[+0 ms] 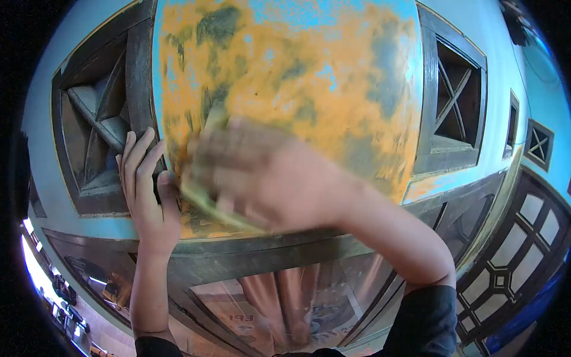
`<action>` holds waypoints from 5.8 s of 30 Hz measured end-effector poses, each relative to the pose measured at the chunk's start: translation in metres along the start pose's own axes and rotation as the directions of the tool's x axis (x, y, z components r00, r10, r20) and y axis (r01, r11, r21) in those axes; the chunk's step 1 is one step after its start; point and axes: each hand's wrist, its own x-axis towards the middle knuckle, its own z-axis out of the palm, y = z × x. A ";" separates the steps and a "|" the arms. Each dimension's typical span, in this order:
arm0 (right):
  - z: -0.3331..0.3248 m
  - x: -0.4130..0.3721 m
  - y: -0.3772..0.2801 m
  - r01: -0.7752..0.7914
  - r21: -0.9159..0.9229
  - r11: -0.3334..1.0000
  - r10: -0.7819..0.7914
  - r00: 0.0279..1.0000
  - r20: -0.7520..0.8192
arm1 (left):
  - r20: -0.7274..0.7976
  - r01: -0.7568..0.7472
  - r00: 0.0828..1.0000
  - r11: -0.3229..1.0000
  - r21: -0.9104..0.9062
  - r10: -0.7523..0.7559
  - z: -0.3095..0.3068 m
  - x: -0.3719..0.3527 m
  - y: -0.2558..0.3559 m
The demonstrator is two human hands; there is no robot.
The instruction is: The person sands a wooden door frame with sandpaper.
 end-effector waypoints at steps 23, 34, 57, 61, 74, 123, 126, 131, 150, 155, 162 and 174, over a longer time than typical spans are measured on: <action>-0.020 -0.033 0.022 -0.249 -0.478 0.842 0.244 0.967 -0.074 | 0.169 -0.204 0.964 0.978 -0.034 0.207 -0.004 -0.005 0.004; -0.037 -0.057 0.035 -0.459 -0.535 0.710 0.366 0.889 -0.277 | 0.308 -0.313 0.892 0.944 -0.107 0.330 0.003 -0.010 0.017; -0.038 -0.077 0.031 -0.565 -0.470 0.678 0.406 0.821 -0.401 | 0.119 -0.137 0.986 0.971 0.198 0.115 0.041 0.074 0.059; -0.008 -0.087 -0.012 -0.362 -0.403 0.840 0.365 0.928 -0.073 | 0.128 -0.134 0.986 0.972 0.195 0.110 0.040 0.070 0.060; 0.023 -0.131 -0.036 -0.751 -0.356 0.556 0.561 0.655 -0.506 | 0.304 -0.114 0.951 0.977 0.180 0.055 0.027 0.004 0.065; 0.029 -0.264 -0.059 -0.891 -0.110 0.440 0.711 0.421 -0.564 | 0.448 -0.317 0.861 0.943 0.101 0.241 0.068 0.017 0.167; 0.027 -0.269 -0.074 -0.802 -0.213 0.558 0.706 0.594 -0.385 | 0.453 -0.337 0.852 0.937 0.092 0.262 0.072 0.019 0.176; 0.007 -0.305 -0.040 -0.945 -0.040 0.324 0.700 0.268 -0.662 | 0.452 -0.330 0.853 0.941 0.075 0.263 0.079 0.012 0.187; 0.000 -0.250 -0.044 -0.615 -0.350 0.707 0.585 0.786 -0.198 | 0.440 -0.288 0.882 0.934 0.214 0.171 0.068 0.035 0.170; -0.033 -0.243 -0.013 -0.668 -0.343 0.660 0.622 0.742 -0.249 | 0.322 -0.227 0.938 0.932 0.283 0.130 0.061 0.033 0.133; -0.009 -0.231 -0.026 -0.443 -0.412 0.796 0.464 0.884 -0.053 | 0.344 -0.219 0.931 0.941 0.257 0.123 0.056 0.022 0.129; -0.020 -0.178 -0.017 -0.579 -0.394 0.714 0.553 0.811 -0.191 | 0.187 -0.181 0.974 0.941 0.287 0.130 0.042 0.076 0.076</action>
